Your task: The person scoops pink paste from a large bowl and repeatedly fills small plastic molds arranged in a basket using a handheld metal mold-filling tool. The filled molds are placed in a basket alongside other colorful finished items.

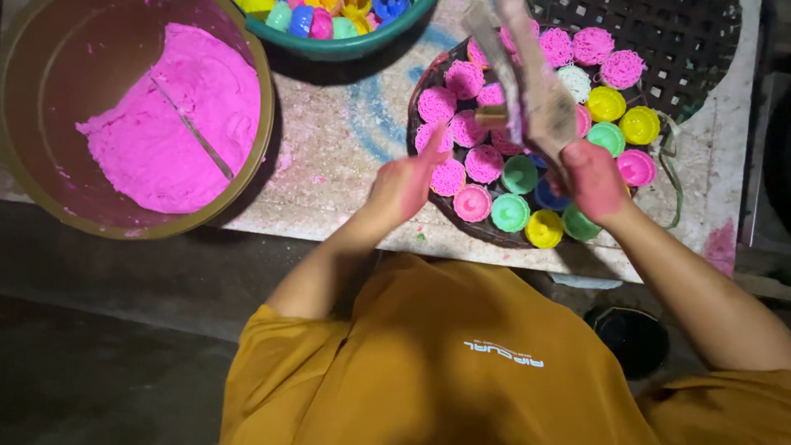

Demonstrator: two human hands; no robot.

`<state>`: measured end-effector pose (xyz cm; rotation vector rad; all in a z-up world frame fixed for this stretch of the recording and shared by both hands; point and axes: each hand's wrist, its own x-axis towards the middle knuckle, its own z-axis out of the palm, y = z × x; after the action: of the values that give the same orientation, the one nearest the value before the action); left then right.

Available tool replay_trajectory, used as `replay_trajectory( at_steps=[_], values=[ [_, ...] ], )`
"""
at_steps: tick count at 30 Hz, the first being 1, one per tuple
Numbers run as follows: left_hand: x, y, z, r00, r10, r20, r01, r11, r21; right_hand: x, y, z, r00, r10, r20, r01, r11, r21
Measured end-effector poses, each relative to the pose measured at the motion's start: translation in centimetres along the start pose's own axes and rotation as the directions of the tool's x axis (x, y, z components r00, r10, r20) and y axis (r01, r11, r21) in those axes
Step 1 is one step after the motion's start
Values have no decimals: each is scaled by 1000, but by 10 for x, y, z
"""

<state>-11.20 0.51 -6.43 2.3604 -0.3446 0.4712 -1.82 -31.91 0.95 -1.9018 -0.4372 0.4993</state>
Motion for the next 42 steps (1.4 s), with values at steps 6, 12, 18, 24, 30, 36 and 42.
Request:
replay_trajectory(
  at_steps=[6,12,18,24,30,36,42],
  values=[
    [3,53,-58,951,-273,144,255,957,135,-9,-8,-31,991,-15,133,-19,968,251],
    [96,80,-29,934,-335,123,33,-263,-964,-16,-34,-48,805,200,558,-278,959,58],
    [127,101,34,945,-316,89,-109,-559,-822,-33,-55,-72,791,421,444,-440,895,-64],
    [98,95,37,898,-438,41,-249,-584,-773,-28,-48,-55,721,514,465,-421,857,-296],
    [71,74,26,787,-616,-43,-377,-423,-824,-9,-58,-23,835,423,353,-163,802,-574],
    [54,62,34,752,-657,-50,-435,-438,-787,-14,-74,-5,890,285,356,-3,785,-619],
    [60,64,43,712,-700,-52,-474,-425,-771,-14,-88,-5,911,257,324,41,723,-690]
  ],
)
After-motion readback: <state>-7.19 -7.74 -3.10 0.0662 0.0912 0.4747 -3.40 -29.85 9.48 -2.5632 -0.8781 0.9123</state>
